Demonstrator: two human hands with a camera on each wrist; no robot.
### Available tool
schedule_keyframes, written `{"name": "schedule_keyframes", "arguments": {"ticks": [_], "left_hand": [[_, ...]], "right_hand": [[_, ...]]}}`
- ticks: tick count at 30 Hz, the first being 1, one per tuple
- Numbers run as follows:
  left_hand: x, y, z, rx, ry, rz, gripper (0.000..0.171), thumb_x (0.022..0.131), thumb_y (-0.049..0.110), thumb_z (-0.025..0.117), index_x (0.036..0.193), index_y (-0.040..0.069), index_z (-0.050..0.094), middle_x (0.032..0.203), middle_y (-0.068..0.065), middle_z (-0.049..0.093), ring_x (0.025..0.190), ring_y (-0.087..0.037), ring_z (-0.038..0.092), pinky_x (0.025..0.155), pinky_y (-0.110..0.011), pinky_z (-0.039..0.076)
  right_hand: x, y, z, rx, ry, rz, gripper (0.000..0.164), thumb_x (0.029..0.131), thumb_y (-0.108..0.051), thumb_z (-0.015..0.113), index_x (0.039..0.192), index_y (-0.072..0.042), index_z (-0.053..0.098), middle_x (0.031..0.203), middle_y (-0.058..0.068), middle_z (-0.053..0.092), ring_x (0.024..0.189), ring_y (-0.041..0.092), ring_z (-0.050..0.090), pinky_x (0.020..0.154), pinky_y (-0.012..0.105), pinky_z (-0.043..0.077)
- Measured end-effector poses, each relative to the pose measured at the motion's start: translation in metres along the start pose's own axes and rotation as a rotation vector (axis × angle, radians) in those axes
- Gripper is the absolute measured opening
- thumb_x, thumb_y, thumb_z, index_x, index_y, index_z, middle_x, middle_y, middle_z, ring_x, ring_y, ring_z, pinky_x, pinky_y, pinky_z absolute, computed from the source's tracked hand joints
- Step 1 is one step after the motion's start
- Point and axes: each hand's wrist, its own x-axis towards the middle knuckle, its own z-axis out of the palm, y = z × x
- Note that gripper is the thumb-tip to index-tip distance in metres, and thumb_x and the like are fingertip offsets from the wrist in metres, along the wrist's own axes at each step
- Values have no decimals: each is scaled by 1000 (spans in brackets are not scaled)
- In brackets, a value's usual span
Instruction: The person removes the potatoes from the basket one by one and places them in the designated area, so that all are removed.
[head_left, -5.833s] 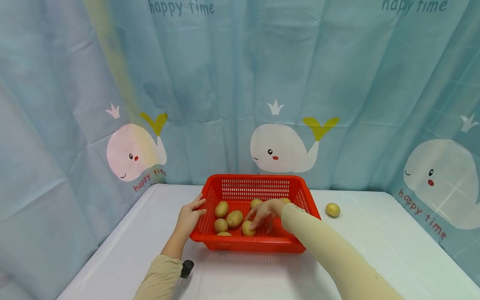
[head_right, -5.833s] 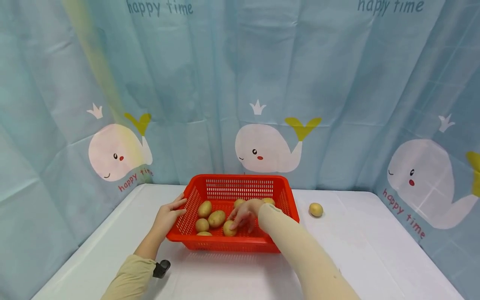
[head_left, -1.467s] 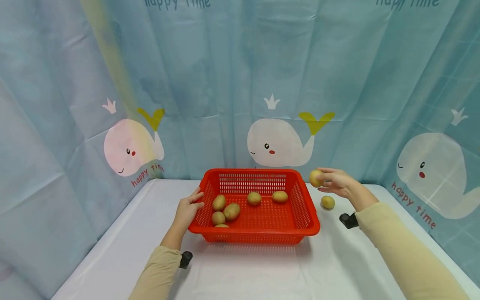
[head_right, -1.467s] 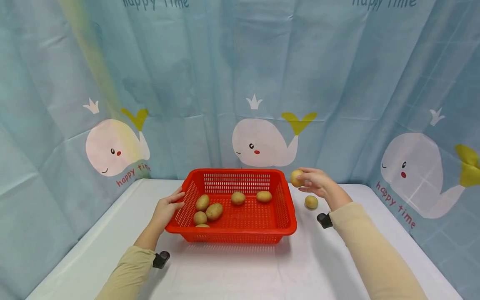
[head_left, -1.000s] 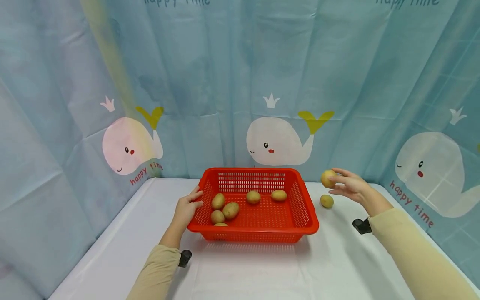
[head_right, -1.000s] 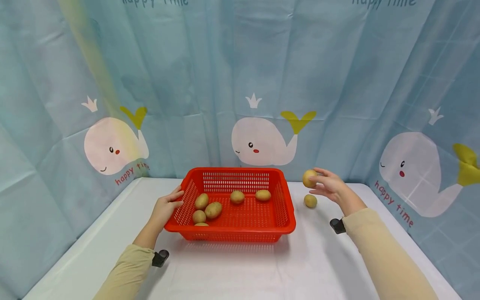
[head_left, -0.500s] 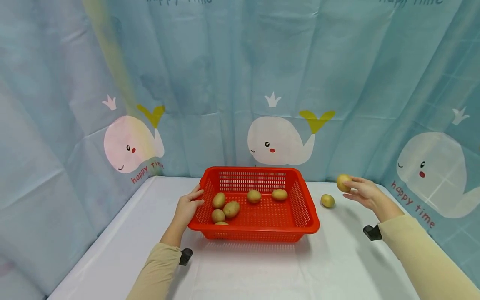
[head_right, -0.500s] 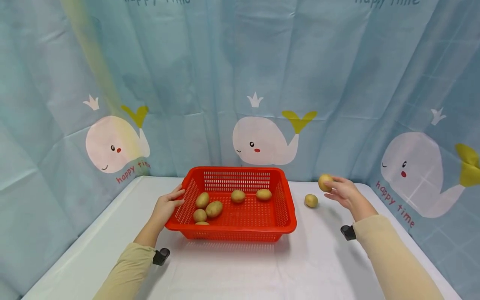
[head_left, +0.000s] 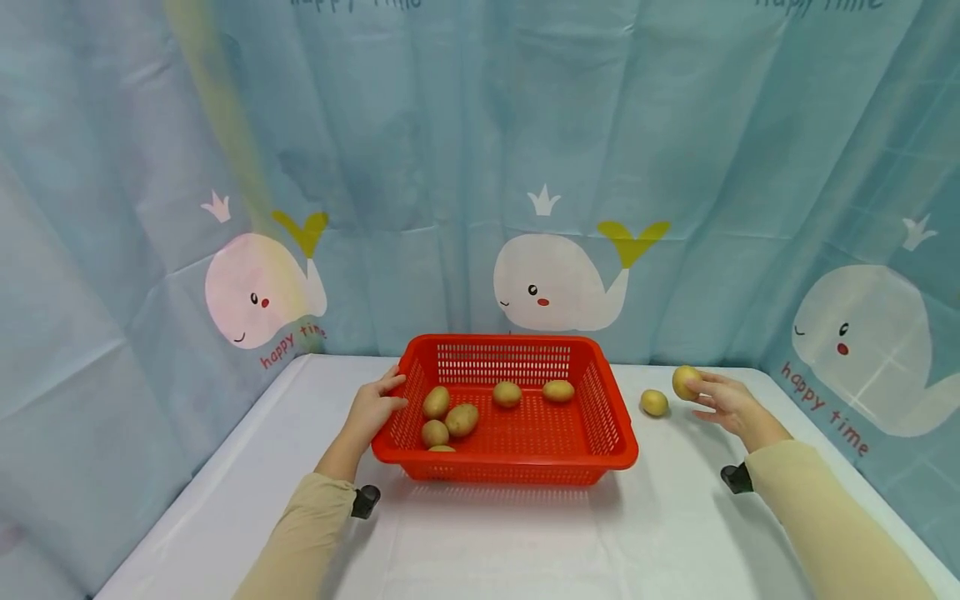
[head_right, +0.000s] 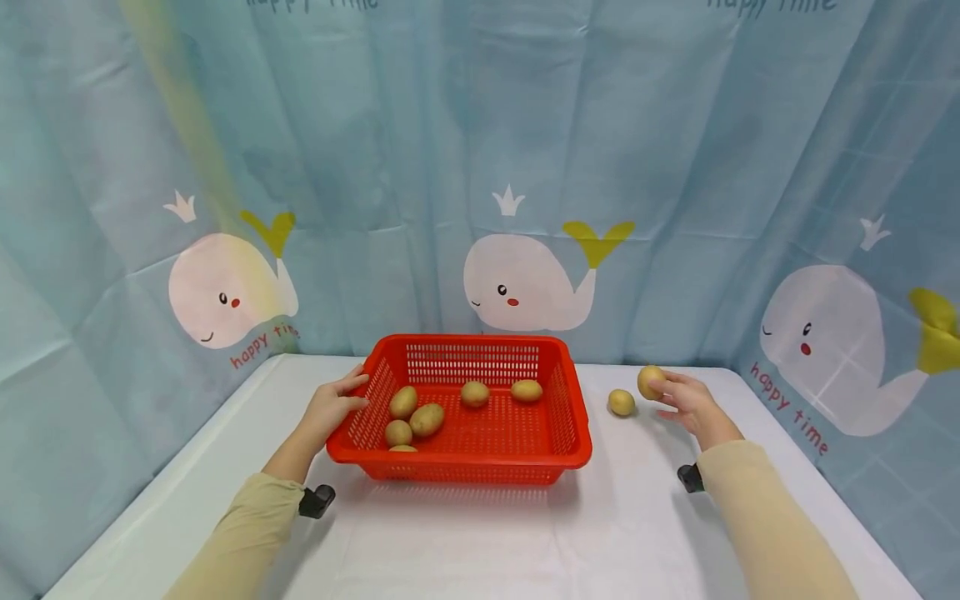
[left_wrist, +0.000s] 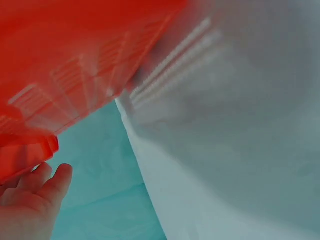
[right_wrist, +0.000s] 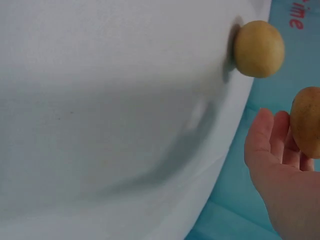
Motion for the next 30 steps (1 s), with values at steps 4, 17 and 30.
{"name": "schedule_keyframes", "arguments": {"ticks": [4,17,30], "left_hand": [[11,-3,-3,5,-26,16,52,92,-1,54,141,-12,40,156,-18,25,145,-35,18,112,-47,28],[28,-9,5,-63,16,28,51,92,-4,55,141,-10,42,154,-14,31,142,-31,26,108,-45,36],[22,-5,5,54,15,86,45,93,-4,54,136,-13,46,153,-20,29,144,-34,20,115,-45,22]], "right_hand": [[4,7,-4,-5,-5,10,83,96,-18,60,154,3,4,97,-5,51,114,29,43,112,55,22],[14,15,-11,-24,2,44,86,95,-20,63,156,-4,4,99,-4,52,93,13,51,111,52,29],[32,16,-12,-121,138,188,87,89,-22,72,155,-4,18,155,26,18,121,39,38,101,44,38]]}}
